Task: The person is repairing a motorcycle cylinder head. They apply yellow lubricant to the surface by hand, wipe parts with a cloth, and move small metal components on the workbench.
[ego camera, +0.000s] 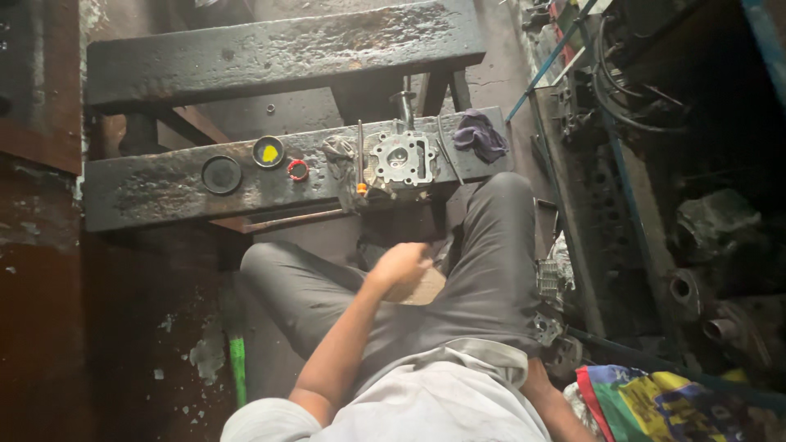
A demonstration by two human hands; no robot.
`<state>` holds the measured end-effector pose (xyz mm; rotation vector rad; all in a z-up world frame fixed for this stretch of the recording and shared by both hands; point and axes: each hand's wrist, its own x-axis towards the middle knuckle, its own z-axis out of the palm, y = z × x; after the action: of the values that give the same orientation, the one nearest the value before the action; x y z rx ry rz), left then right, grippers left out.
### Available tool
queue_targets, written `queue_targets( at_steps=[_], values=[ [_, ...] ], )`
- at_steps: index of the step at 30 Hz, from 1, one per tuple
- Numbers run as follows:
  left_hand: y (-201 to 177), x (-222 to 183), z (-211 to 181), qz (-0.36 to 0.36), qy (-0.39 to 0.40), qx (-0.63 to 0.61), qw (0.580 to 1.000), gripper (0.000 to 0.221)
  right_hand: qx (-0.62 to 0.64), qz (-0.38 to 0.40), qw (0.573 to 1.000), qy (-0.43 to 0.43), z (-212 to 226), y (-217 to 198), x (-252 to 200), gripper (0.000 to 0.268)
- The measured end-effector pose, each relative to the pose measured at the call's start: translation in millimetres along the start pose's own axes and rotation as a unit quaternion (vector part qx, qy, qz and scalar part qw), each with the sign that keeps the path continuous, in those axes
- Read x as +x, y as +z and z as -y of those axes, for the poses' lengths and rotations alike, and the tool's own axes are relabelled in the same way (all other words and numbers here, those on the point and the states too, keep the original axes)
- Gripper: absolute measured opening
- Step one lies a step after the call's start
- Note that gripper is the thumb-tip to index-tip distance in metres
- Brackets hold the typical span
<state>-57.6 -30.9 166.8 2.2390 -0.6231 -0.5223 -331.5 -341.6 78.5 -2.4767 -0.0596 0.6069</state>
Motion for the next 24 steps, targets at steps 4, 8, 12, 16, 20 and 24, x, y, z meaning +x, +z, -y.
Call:
queue_targets(
  at_steps=[4, 8, 12, 16, 20, 24],
  values=[
    [30, 5, 96, -0.042, -0.255, 0.054, 0.964, 0.043, 0.119, -0.062, 0.991, -0.019, 5, 9, -1, 0.033],
    [48, 19, 152, -0.118, -0.270, -0.040, 0.955, 0.044, 0.187, -0.088, 0.976, -0.068, 5, 3, 3, 0.033],
    [60, 29, 171, -0.086, -0.275, -0.043, 0.957, 0.049, 0.257, -0.062, 0.963, -0.050, 0, -4, -2, 0.035],
    [66, 38, 168, -0.110, -0.287, -0.082, 0.948, 0.067, 0.159, -0.083, 0.983, -0.042, -2, -7, -3, 0.031],
    [61, 46, 161, -0.208, -0.172, -0.167, 0.948, 0.078, 0.163, -0.072, 0.984, -0.020, 1, -9, 0, 0.027],
    [65, 54, 152, -0.170, -0.220, -0.237, 0.931, 0.060, 0.168, -0.067, 0.983, 0.001, 0, -12, -13, 0.023]
  ],
)
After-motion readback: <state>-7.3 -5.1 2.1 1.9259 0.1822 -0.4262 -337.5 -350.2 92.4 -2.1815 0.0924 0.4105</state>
